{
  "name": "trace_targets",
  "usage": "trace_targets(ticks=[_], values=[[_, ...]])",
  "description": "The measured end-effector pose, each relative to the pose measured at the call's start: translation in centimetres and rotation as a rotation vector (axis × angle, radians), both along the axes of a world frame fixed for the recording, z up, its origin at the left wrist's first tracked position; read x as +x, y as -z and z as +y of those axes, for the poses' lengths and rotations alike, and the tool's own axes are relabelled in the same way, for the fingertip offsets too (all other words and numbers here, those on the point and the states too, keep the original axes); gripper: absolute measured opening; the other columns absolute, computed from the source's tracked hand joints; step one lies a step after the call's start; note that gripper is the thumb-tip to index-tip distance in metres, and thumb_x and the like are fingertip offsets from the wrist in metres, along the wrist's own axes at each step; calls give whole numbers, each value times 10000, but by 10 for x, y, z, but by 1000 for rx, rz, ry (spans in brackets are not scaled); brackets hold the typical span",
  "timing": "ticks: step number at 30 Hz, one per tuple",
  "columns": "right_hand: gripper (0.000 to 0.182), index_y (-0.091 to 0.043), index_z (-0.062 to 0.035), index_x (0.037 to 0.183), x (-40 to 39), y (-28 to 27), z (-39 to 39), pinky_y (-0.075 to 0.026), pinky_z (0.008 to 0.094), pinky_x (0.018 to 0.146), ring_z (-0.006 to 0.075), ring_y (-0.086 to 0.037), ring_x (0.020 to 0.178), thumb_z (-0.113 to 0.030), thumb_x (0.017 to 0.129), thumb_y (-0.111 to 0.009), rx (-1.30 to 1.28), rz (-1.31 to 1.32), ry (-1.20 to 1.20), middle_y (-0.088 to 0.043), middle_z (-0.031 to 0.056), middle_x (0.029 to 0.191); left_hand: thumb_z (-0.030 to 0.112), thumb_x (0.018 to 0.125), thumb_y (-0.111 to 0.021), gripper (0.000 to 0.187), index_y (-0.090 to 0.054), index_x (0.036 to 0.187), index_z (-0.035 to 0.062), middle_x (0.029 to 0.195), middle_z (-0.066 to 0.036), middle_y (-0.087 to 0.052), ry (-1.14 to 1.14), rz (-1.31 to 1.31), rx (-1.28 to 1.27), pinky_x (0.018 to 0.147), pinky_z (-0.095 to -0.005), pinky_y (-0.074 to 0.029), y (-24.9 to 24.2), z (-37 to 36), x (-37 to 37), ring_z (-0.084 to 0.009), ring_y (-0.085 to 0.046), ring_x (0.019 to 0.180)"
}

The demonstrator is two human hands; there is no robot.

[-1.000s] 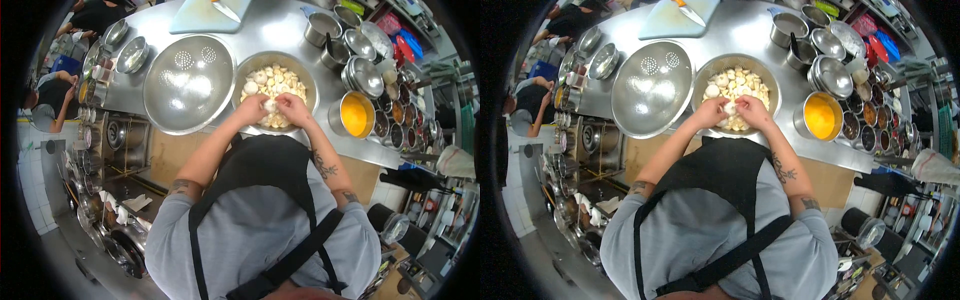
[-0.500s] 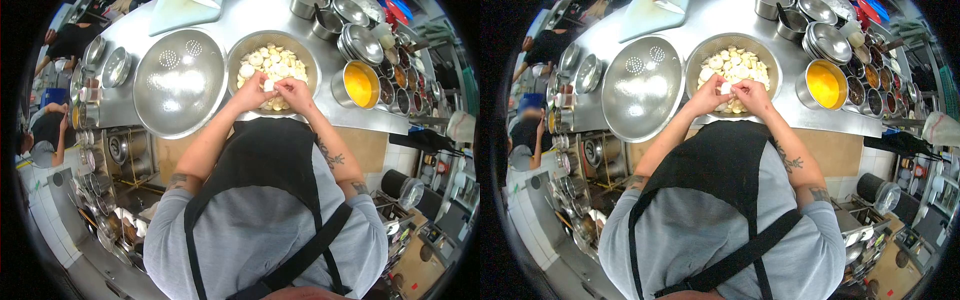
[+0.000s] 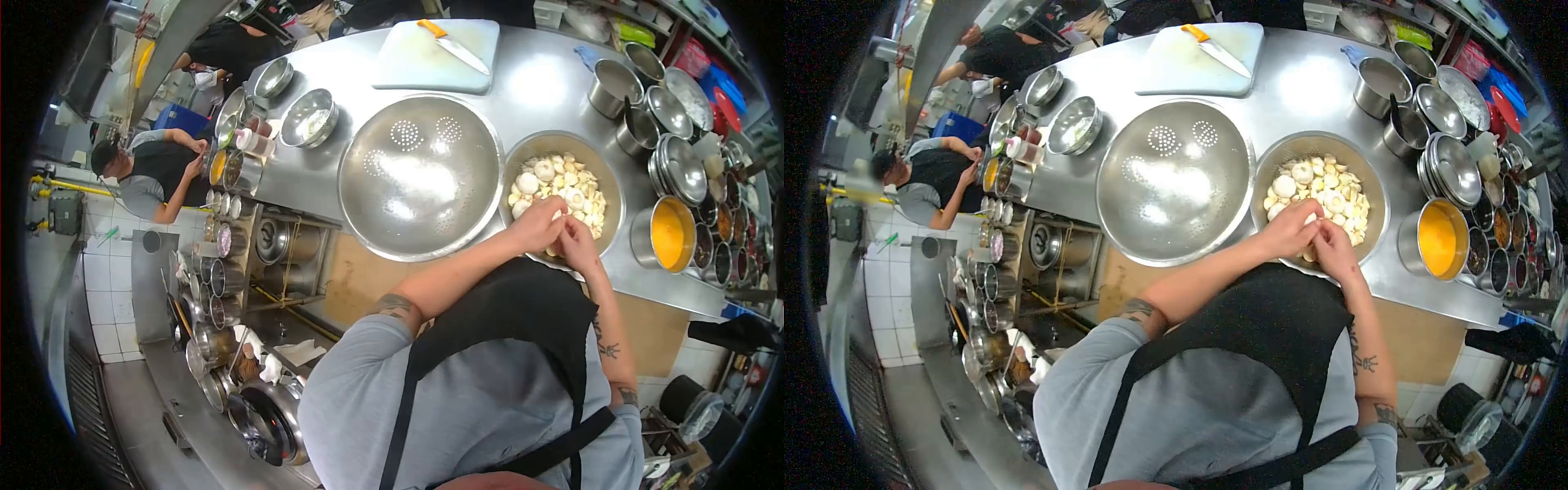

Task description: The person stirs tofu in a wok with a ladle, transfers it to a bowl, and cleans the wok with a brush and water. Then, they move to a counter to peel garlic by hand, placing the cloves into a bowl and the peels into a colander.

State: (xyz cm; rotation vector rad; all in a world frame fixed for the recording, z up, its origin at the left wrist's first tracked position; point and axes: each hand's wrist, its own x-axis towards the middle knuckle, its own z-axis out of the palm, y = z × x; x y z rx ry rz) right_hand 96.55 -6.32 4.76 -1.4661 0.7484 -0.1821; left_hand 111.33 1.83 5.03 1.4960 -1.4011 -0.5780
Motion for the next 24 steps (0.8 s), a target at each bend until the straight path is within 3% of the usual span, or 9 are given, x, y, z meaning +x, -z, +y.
trace_targets(ticks=[1, 4, 5, 8, 12, 16, 20, 22, 24], values=[[223, -596, -7, 950, 2, -8, 5, -461, 249, 598, 91, -573, 654, -167, 1018, -457, -75, 20, -54, -619, 24, 736, 201, 924, -553, 215, -544, 1040, 20, 952, -228, -617, 44, 14, 24, 830, -465, -468, -4, 1, 4, -406, -602, 941], [225, -584, 21, 978, 1, -3, 14, -479, 292, 622, 152, -592, 661, -149, 1014, -440, -374, -29, -67, -628, 70, 760, 232, 929, -561, 249, -550, 1058, 19, 963, -238, -623, 33, 130, 173, 801, -448, -493, -7, 1, 5, -403, -621, 909], [236, -579, 37, 997, 1, -2, 16, -489, 322, 666, 191, -607, 700, -139, 1012, -422, -325, 33, -7, -637, 108, 793, 286, 937, -572, 322, -560, 1087, 2, 920, -252, -652, -78, -34, 25, 760, -443, -516, -2, -2, 2, -408, -651, 854], [251, -582, 34, 1002, 1, -11, 15, -492, 328, 695, 182, -613, 735, -145, 1019, -407, -282, 46, -3, -641, 111, 800, 336, 941, -574, 391, -566, 1104, -19, 844, -256, -672, -100, 12, 295, 726, -459, -524, -19, 1, 1, -419, -666, 806], [266, -582, 34, 1016, 0, -6, 16, -492, 331, 705, 196, -613, 742, -149, 1026, -389, -336, 47, -25, -638, 111, 805, 385, 946, -557, 445, -572, 1114, -27, 776, -257, -669, -98, 18, 331, 729, -481, -524, -15, 0, 1, -428, -669, 807], [259, -596, 38, 970, -1, -20, 19, -496, 396, 700, 341, -652, 764, -179, 990, -456, -487, 38, -3, -660, 212, 823, 396, 945, -555, 390, -599, 1067, 29, 808, -270, -665, -177, -25, 351, 730, -483, -518, -22, 1, -10, -422, -668, 829], [244, -593, 40, 925, 3, -13, 22, -498, 442, 691, 446, -628, 763, -181, 943, -494, -548, 4, 78, -643, 263, 796, 311, 976, -538, 293, -584, 1029, 27, 796, -251, -656, -114, 43, 183, 680, -450, -509, -12, 3, -8, -410, -660, 770], [248, -594, 38, 910, 4, 0, 19, -495, 429, 677, 406, -640, 733, -187, 947, -494, -550, 95, 162, -641, 250, 769, 258, 996, -516, 235, -563, 1016, 28, 726, -231, -631, -101, 129, 214, 665, -419, -507, -23, 6, -11, -372, -653, 712], [253, -596, 36, 892, 2, 5, 8, -494, 410, 665, 354, -649, 711, -190, 950, -498, -497, 123, 241, -639, 233, 752, 270, 1022, -484, 224, -530, 1068, 55, 811, -177, -633, -19, 166, 156, 716, -369, -502, -18, 11, -17, -268, -643, 771]])
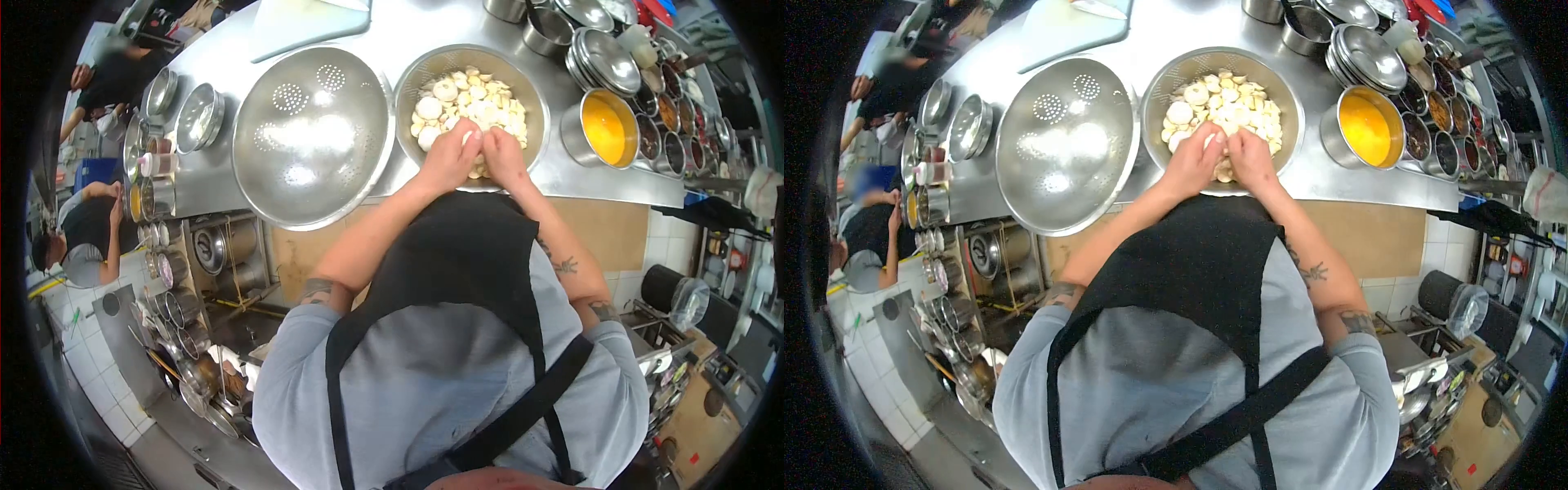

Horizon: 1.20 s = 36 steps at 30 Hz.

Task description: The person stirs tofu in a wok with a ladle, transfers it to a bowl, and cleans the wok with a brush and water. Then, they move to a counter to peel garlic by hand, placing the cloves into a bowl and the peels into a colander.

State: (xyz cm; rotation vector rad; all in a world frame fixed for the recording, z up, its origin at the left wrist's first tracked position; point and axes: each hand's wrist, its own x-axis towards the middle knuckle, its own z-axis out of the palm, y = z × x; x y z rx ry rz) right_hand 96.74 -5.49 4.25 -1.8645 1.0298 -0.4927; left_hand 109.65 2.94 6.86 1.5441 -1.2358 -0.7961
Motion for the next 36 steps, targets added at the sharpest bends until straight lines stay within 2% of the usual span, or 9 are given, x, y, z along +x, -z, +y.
trace_targets(ticks=[3, 6, 10, 14, 18, 23, 26, 29, 36], values=[[281, -611, 27, 823, -5, -1, -11, -490, 349, 637, 192, -634, 667, -198, 957, -507, 103, -94, 50, -638, 166, 756, 289, 1049, -444, 228, -503, 1125, 83, 1015, -101, -616, 28, 170, 28, 750, -330, -482, 3, 5, -9, -180, -591, 899], [287, -612, 39, 787, -6, -5, -5, -480, 325, 569, 177, -611, 610, -180, 945, -515, 206, -241, 58, -647, 116, 774, 300, 1061, -425, 238, -524, 1118, 91, 1041, -80, -618, -55, 813, 292, 730, -313, -475, 23, -5, 10, -169, -575, 864], [210, -618, 21, 750, -7, -9, -6, -408, 268, 446, 143, -545, 502, -117, 896, -556, 540, -433, 234, -623, 83, 713, 295, 1072, -379, 284, -547, 1176, 90, 1095, -68, -620, 12, 1114, 247, 760, -305, -489, 18, -2, 22, -171, -579, 865], [169, -539, -42, 697, -20, -14, -16, -332, 245, 389, 108, -445, 418, -74, 858, -580, 789, -571, 261, -569, 91, 623, 241, 1062, -414, 245, -506, 1240, 101, 1114, -64, -594, 86, 1132, 284, 752, -292, -487, 7, 6, 17, -170, -585, 926], [45, -520, -87, 924, -14, -33, -12, -330, 228, 424, 100, -458, 501, -60, 896, -543, 902, -606, 190, -588, 83, 728, 194, 1062, -411, 227, -499, 1257, 119, 1121, -51, -571, 17, 1095, 258, 732, -278, -465, 15, 7, 9, -153, -573, 921], [237, -569, -110, 1111, -3, -8, -9, -309, 190, 485, 16, -404, 581, -320, 1023, -503, 751, -442, 37, -472, -47, 733, 169, 1061, -402, 270, -494, 1311, 127, 1125, -32, -555, 50, 1086, 324, 729, -267, -452, -2, 7, 14, -128, -540, 871], [279, -593, -47, 1088, 9, -20, -1, -499, 281, 666, 137, -610, 722, -308, 1005, -539, 75, -317, -155, -647, 36, 851, 166, 1060, -401, 329, -450, 1384, 139, 1133, -25, -546, 29, 1018, 314, 728, -262, -448, -11, 12, 15, -126, -533, 877], [296, -584, -13, 1102, 27, -65, 5, -524, 351, 780, 232, -682, 848, -286, 990, -556, 88, -261, -305, -699, 142, 927, 180, 1059, -406, 330, -437, 1384, 130, 1151, -35, -558, -53, 833, 231, 737, -261, -452, -55, 33, 22, -132, -545, 920], [493, -520, 22, 1177, 140, -97, 36, -515, 457, 811, 408, -665, 919, -421, 959, -528, -25, -173, -571, -679, 253, 945, 170, 1053, -382, 244, -470, 1260, 75, 1177, -89, -577, -172, 1101, -96, 829, -340, -520, -64, 91, 116, -177, -592, 1018]])
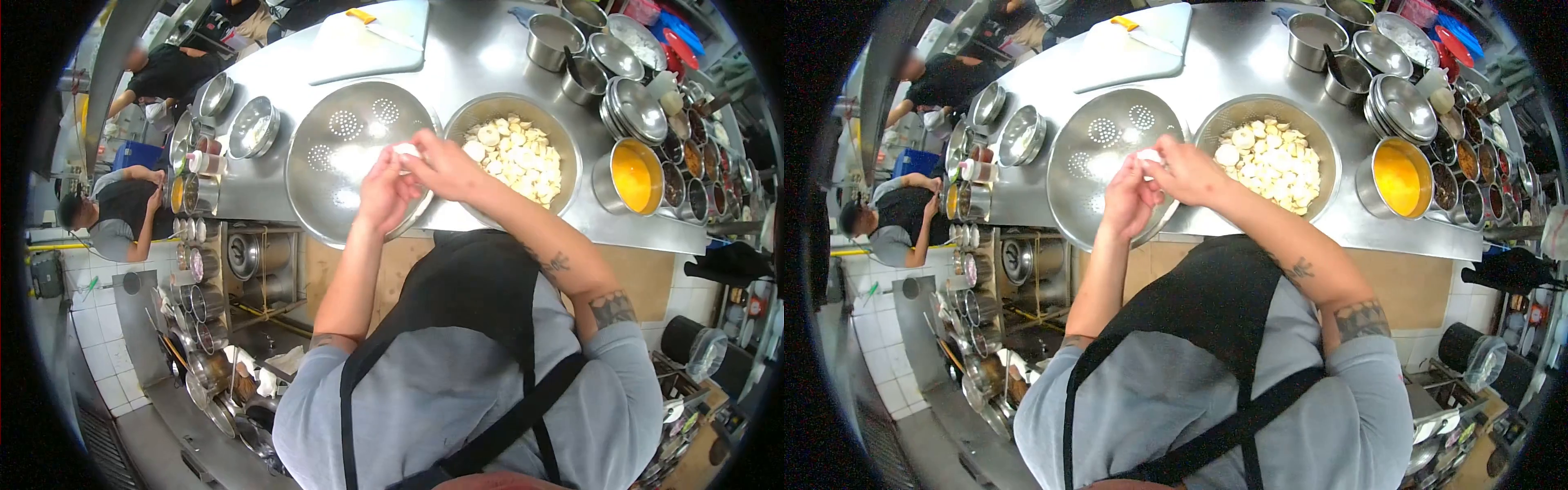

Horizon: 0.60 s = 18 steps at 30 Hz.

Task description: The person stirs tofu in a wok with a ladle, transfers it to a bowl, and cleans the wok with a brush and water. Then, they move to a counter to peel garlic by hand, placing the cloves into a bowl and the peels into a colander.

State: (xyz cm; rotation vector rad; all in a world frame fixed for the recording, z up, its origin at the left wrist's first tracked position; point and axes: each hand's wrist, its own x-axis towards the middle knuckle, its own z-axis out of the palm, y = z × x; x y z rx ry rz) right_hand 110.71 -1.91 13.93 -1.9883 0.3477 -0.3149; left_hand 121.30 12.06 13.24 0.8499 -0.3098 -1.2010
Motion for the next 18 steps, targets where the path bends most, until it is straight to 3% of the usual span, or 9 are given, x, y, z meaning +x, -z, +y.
trace_targets(ticks=[5, 8, 11, 14, 15, 18], values=[[670, -458, 94, 1208, 60, 21, 33, -487, 477, 887, 436, -645, 978, -532, 973, -405, -11, 315, -67, -670, 288, 991, 136, 1041, -354, 245, -486, 1211, 20, 1164, -108, -575, -216, -4, 68, 941, -444, -512, 38, 21, 42, -232, -597, 1062], [713, -447, 143, 1229, 75, 28, 44, -482, 456, 911, 432, -638, 1025, -524, 982, -402, 89, 379, -115, -650, 313, 1075, 141, 1043, -342, 254, -496, 1203, 17, 1152, -114, -575, -206, 90, 107, 953, -452, -500, 55, 40, 54, -236, -595, 1058], [738, -429, 95, 1326, 99, 67, 51, -528, 437, 790, 377, -677, 886, -556, 981, -399, 164, 384, -67, -667, 271, 1033, 176, 1051, -342, 325, -495, 1260, -22, 1193, -141, -588, 51, 246, -68, 1005, -386, -481, 85, 56, 87, -232, -582, 1109], [748, -438, 80, 1327, 114, 81, 45, -549, 424, 680, 328, -684, 793, -575, 970, -400, 297, 467, 97, -663, 257, 1041, 175, 1056, -335, 329, -491, 1257, -34, 1192, -150, -587, 91, 172, 142, 983, -388, -491, 77, 35, 107, -244, -594, 1067], [736, -452, 66, 1318, 116, 82, 44, -546, 408, 586, 289, -674, 720, -577, 966, -397, 323, 457, 167, -664, 244, 1022, 172, 1057, -333, 330, -488, 1261, -37, 1191, -151, -588, 81, 174, 189, 976, -387, -493, 71, 24, 110, -246, -597, 1060], [680, -461, 105, 1294, 113, 50, 47, -467, 443, 974, 416, -621, 1100, -497, 989, -383, 501, 540, 257, -609, 336, 1171, 161, 1057, -333, 323, -477, 1256, -48, 1192, -152, -580, 79, 182, 302, 959, -389, -499, 71, -3, 113, -254, -597, 1055]])
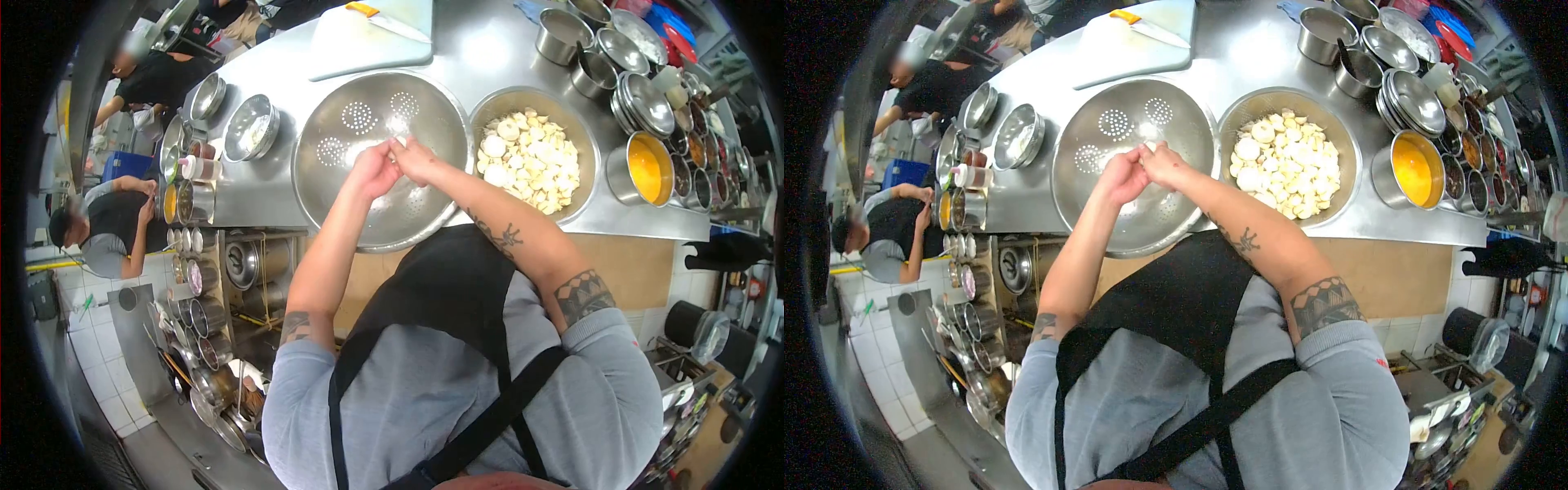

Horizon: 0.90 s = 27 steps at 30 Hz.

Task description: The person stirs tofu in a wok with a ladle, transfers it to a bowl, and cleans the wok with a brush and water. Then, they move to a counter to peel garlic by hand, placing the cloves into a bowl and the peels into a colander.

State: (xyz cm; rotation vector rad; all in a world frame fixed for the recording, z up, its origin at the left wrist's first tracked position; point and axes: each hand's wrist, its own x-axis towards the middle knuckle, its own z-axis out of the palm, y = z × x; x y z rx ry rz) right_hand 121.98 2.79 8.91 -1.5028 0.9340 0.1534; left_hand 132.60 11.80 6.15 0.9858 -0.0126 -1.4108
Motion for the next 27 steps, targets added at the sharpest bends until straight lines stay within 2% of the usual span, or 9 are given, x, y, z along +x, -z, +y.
trace_targets(ticks=[3, 6, 8, 12, 15, 18, 20, 24, 27], values=[[626, -463, 97, 1294, 10, 38, -6, -478, 465, 947, 456, -632, 1035, -448, 997, -383, -302, -157, 85, -618, 343, 1128, 158, 1055, -337, 299, -470, 1220, -53, 1200, -154, -561, -13, 7, -33, 954, -404, -505, 18, -17, 7, -268, -587, 1080], [522, -484, 81, 1251, -1, 29, -7, -474, 498, 918, 499, -618, 990, -366, 1000, -389, -503, -280, 110, -629, 353, 1038, 170, 1056, -341, 279, -477, 1191, -33, 1197, -154, -559, -120, 18, -90, 953, -425, -504, 35, -31, 4, -283, -589, 1085], [458, -515, 76, 1179, -7, 18, -10, -477, 508, 893, 509, -609, 972, -325, 998, -386, -551, -281, 103, -628, 355, 983, 176, 1054, -351, 256, -488, 1171, -6, 1189, -148, -555, -170, 25, -29, 957, -451, -500, 16, -37, -13, -294, -592, 1071], [325, -558, 67, 1036, -14, 21, -20, -491, 510, 837, 502, -608, 938, -222, 976, -421, -631, -240, 52, -629, 347, 918, 247, 1043, -413, 276, -518, 1197, 43, 1072, -127, -632, -8, -12, 30, 802, -365, -543, 23, -38, -16, -231, -643, 897], [298, -569, 79, 1035, -17, 40, -27, -508, 497, 798, 500, -613, 907, -194, 933, -507, -587, -216, 10, -629, 339, 882, 286, 1032, -469, 282, -520, 1202, 67, 1004, -95, -638, 214, -144, 137, 688, -318, -543, 38, -32, -1, -195, -650, 769], [352, -572, 70, 1129, -23, 29, -23, -504, 481, 842, 476, -630, 936, -183, 884, -576, -518, -140, -112, -641, 321, 872, 283, 1024, -502, 275, -519, 1205, 77, 953, -68, -629, 339, -384, 259, 632, -293, -527, 7, -29, 0, -181, -643, 719], [451, -533, 62, 1233, -23, 50, -10, -498, 476, 885, 462, -639, 963, -203, 872, -588, -787, -119, -53, -649, 314, 923, 254, 1026, -500, 238, -519, 1185, 78, 928, -58, -618, 294, -462, 317, 613, -289, -510, 4, -26, 2, -172, -627, 713], [609, -428, 51, 1382, -15, 70, -2, -480, 480, 962, 456, -634, 1022, -271, 888, -582, -993, -208, 69, -638, 309, 1079, 197, 1031, -467, 160, -515, 1127, 78, 895, -55, -616, 110, -243, 197, 608, -298, -467, 3, -13, -2, -126, -578, 673], [661, -387, 68, 1400, -18, 13, -8, -490, 466, 957, 445, -636, 1033, -364, 927, -551, -428, -210, 5, -616, 325, 1135, 199, 1040, -414, 196, -510, 1141, 61, 934, -67, -620, 24, -80, 86, 661, -327, -481, -23, -8, -15, -126, -566, 687]])
